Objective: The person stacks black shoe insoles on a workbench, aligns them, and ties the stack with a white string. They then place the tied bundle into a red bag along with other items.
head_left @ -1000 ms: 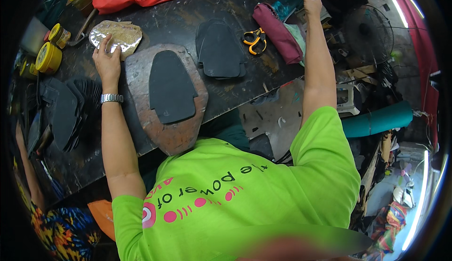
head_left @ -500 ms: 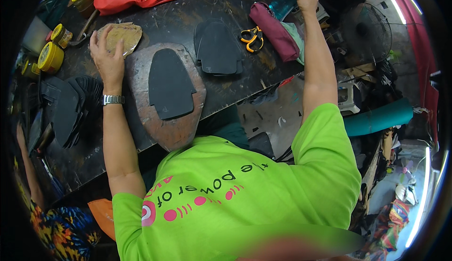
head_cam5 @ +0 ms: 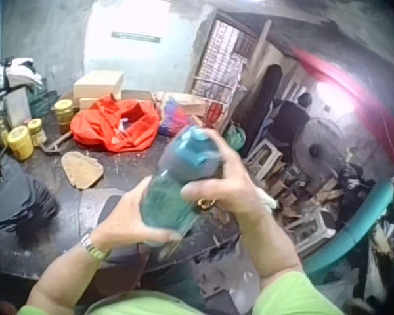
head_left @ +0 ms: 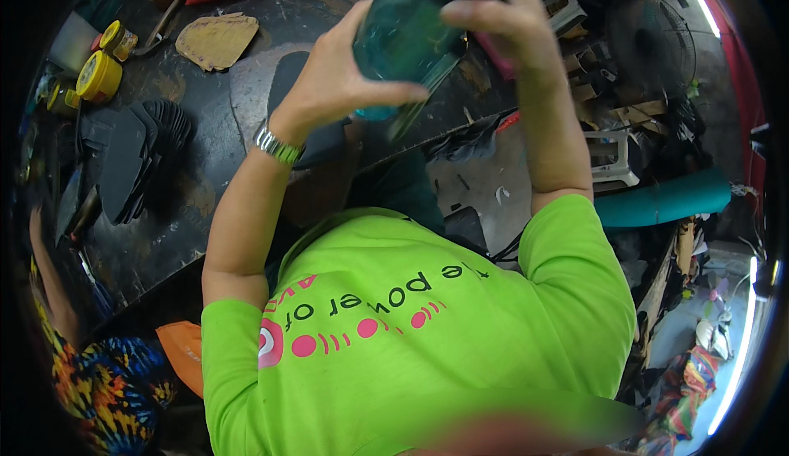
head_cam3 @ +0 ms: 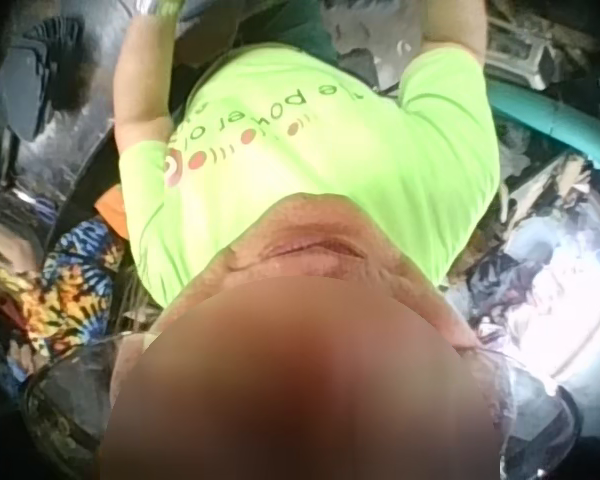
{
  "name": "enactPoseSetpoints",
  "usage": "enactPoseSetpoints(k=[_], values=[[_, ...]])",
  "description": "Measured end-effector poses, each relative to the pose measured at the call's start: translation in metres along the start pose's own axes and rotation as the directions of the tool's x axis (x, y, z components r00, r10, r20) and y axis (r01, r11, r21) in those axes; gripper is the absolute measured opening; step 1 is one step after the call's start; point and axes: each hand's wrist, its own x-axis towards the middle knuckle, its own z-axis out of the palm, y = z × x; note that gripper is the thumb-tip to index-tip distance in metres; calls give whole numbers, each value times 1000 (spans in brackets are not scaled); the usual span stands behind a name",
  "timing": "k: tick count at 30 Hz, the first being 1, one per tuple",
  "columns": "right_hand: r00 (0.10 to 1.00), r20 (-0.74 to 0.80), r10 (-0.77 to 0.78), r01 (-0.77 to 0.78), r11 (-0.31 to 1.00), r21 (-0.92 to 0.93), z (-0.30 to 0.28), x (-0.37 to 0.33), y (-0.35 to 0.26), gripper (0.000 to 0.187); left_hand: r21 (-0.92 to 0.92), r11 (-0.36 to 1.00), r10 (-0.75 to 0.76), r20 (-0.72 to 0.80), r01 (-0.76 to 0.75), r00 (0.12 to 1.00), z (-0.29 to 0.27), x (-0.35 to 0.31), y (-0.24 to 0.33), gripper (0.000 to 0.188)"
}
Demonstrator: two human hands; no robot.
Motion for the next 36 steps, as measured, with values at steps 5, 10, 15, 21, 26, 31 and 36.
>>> enactPoseSetpoints(k=[5, 10, 15, 21, 26, 31, 36], values=[[986, 142, -87, 78, 994, 74, 14, -10, 9, 86, -341, 902, -168, 287, 264, 943, -7, -47, 1, 89], [932, 323, -167, 229, 959, -165, 21, -21, 19, 57, -373, 840, -260, 362, 395, 895, 8, -71, 6, 88], [943, 259, -211, 281, 920, -273, 12, -53, 13, 55, -218, 928, -250, 240, 303, 938, 37, -75, 18, 89], [988, 120, 92, -21, 869, -494, -26, -87, -15, 79, -111, 981, -141, 171, 161, 975, 86, -64, 21, 89], [866, 151, 476, -317, 758, -570, -55, -140, -24, 64, 13, 987, -152, 345, 158, 926, 124, -70, 2, 96], [637, -144, 758, -736, 542, -405, -93, -202, -10, 66, -90, 957, -174, 585, 276, 792, 171, -73, -28, 95], [524, -487, 699, -848, 484, -218, -163, -275, 17, 54, 164, 971, -237, 718, 172, 654, 181, -83, -51, 72]])
